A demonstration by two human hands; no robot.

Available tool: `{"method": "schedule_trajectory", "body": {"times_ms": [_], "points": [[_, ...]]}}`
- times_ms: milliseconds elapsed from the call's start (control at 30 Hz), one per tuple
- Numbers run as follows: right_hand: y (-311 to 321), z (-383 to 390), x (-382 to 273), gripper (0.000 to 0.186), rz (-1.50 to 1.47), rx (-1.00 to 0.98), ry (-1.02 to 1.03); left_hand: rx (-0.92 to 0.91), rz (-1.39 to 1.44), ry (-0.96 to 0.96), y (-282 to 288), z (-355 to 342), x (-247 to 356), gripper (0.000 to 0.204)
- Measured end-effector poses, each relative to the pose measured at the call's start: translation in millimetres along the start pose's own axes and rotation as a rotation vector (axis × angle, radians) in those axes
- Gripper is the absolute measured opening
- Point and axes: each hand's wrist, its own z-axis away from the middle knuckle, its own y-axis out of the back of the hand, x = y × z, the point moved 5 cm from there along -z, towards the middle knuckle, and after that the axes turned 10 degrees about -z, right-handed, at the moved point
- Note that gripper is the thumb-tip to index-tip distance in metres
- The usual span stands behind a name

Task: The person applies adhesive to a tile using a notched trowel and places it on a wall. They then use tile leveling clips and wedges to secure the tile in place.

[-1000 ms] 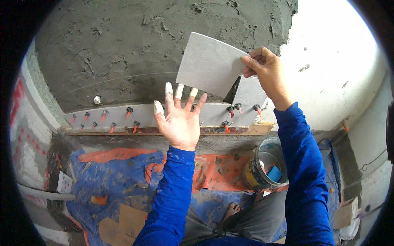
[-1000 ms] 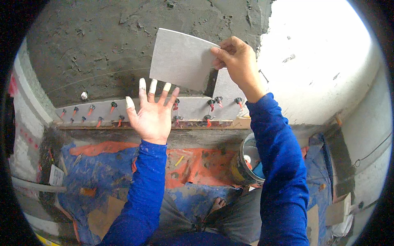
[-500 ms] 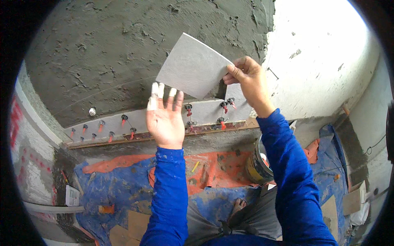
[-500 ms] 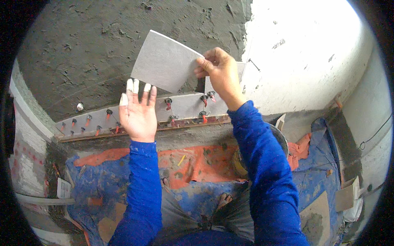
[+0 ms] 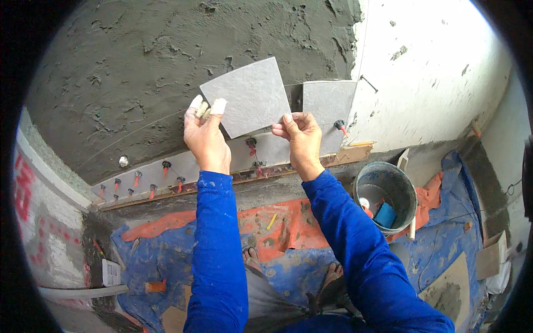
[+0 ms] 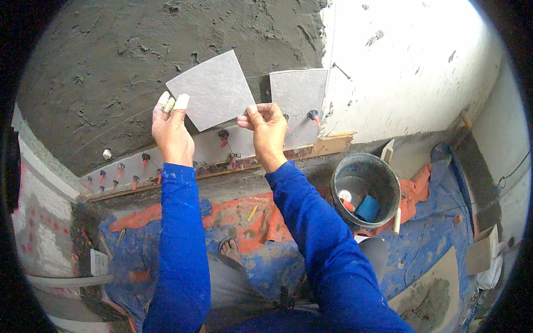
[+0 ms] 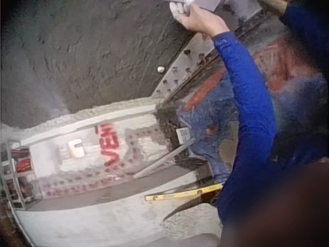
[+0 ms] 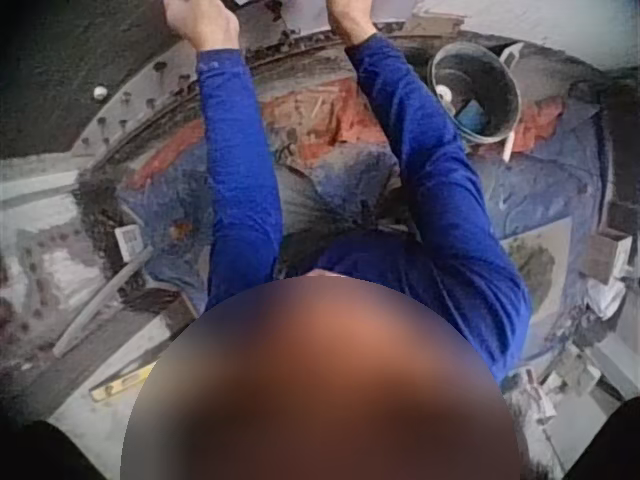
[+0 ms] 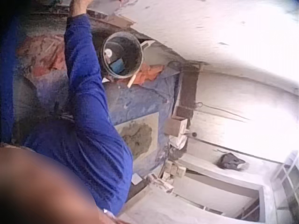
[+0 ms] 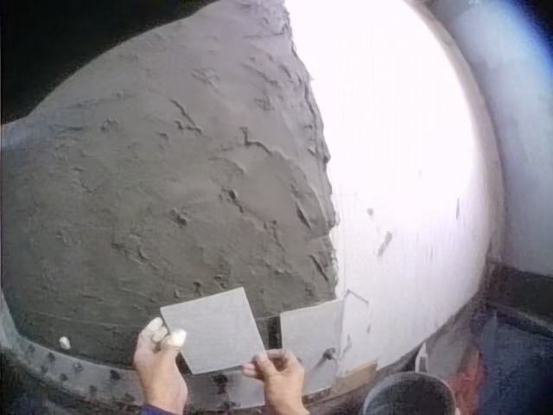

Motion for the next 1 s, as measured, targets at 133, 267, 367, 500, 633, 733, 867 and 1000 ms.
{"method": "schedule_trajectory", "body": {"times_ms": [133,267,367,500,633,733,867,1000], "points": [[11,-3,9,0.017,0.059,0.035,0.021,-0.027,-0.008,-0.013,-3,0,-18,0.051],[19,-1,11,0.02,0.053,0.045,0.047,-0.007,0.018,0.038,2,1,-33,0.045],[20,-4,6,0.021,0.029,0.047,0.067,0.014,0.013,0.054,4,1,-37,0.039],[18,-6,-6,0.023,0.078,0.029,0.081,0.022,0.059,0.05,2,6,-33,0.037],[18,-8,-14,0.024,0.204,0.0,0.094,-0.004,0.03,-0.009,-3,7,-26,0.035],[19,-10,-16,0.023,0.357,-0.031,0.062,-0.026,-0.055,-0.058,-5,7,-25,0.033],[21,-16,-22,0.028,0.709,-0.028,0.082,-0.022,-0.107,-0.021,-6,9,-35,0.031],[19,-23,-21,0.036,0.984,-0.107,0.054,-0.039,-0.159,-0.04,-6,11,-41,0.031]]}}
